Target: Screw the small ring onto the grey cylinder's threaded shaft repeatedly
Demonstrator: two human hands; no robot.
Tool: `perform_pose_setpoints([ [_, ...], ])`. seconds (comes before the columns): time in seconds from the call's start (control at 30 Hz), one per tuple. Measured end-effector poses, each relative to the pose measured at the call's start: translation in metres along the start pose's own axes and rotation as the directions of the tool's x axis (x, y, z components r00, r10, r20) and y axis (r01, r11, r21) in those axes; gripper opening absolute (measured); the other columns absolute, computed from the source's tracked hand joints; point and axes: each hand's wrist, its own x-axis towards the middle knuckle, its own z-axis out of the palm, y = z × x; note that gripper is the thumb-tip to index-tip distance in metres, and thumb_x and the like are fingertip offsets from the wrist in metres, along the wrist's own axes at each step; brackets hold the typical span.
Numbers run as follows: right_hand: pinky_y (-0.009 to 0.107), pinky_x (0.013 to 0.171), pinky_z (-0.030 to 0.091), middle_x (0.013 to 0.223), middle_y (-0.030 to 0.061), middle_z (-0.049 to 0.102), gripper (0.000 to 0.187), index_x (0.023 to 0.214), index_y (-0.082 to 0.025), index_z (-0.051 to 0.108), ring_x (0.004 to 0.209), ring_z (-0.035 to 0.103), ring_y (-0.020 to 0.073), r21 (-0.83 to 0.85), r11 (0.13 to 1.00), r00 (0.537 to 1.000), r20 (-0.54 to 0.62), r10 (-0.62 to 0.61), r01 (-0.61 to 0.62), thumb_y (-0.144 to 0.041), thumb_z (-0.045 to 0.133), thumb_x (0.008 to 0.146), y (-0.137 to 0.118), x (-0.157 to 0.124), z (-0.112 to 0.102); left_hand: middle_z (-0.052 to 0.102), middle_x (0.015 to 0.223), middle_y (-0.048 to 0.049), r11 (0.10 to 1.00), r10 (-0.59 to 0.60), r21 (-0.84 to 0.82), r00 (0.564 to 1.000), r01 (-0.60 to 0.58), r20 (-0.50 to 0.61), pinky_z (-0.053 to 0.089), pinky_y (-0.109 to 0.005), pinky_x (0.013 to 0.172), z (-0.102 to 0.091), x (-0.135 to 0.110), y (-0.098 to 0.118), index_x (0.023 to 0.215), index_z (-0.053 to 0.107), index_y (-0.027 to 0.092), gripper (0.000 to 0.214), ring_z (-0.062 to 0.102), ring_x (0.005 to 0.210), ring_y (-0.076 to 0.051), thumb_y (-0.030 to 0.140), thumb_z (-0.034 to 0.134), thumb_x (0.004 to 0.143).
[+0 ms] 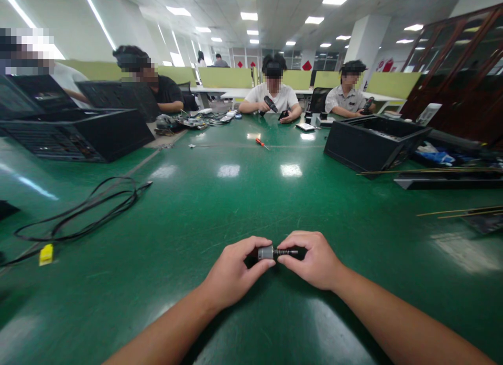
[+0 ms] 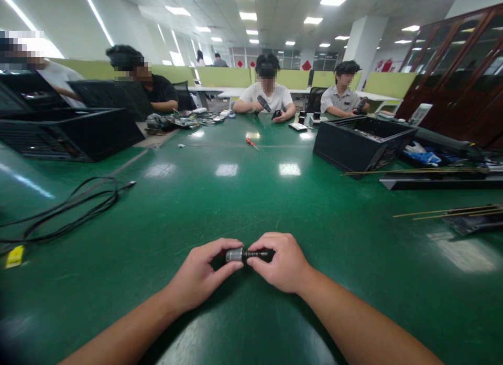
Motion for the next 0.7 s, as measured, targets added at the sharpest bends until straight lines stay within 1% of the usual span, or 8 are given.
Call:
perform_pose_setpoints([
  [0.47, 0.028, 0.069, 0.051, 0.08, 0.0037, 0.076, 0.008, 0.085, -0.02, 0.076, 0.072, 0.07, 0.0172, -0.019, 1.0, 1.0, 0.003, -0.014, 0.014, -0.017, 0.074, 0.078, -0.0004, -0.0007, -0.001, 0.074, 0.099, -0.0013, 1.0, 0.005, 0.015, 1.0, -0.005, 0.005, 0.053, -0.029, 0.081, -0.0006, -0.001, -0.0007, 0.11, 0.067, 0.024, 0.024, 0.069, 0.09, -0.018, 0.03, 0.068, 0.088],
  [0.6, 0.028, 0.068, 0.051, 0.079, 0.0037, 0.076, 0.008, 0.085, -0.02, 0.076, 0.071, 0.07, 0.0173, -0.022, 1.0, 1.0, 0.004, -0.017, 0.017, -0.017, 0.074, 0.079, -0.001, -0.0002, -0.0019, 0.074, 0.1, -0.002, 1.0, 0.009, 0.018, 1.0, -0.009, 0.002, 0.054, -0.029, 0.081, -0.0003, -0.001, -0.001, 0.111, 0.067, 0.023, 0.025, 0.07, 0.09, -0.018, 0.03, 0.068, 0.087],
  [0.7, 0.027, 0.068, 0.052, 0.079, 0.0036, 0.076, 0.007, 0.085, -0.021, 0.076, 0.07, 0.07, 0.0173, -0.025, 1.0, 1.0, 0.003, -0.018, 0.018, -0.018, 0.073, 0.079, -0.0018, 0.0004, -0.0026, 0.075, 0.101, -0.0027, 1.0, 0.022, 0.022, 1.0, -0.022, -0.01, 0.054, -0.03, 0.083, -0.0003, -0.0013, -0.0007, 0.111, 0.067, 0.023, 0.025, 0.07, 0.091, -0.019, 0.03, 0.068, 0.087],
])
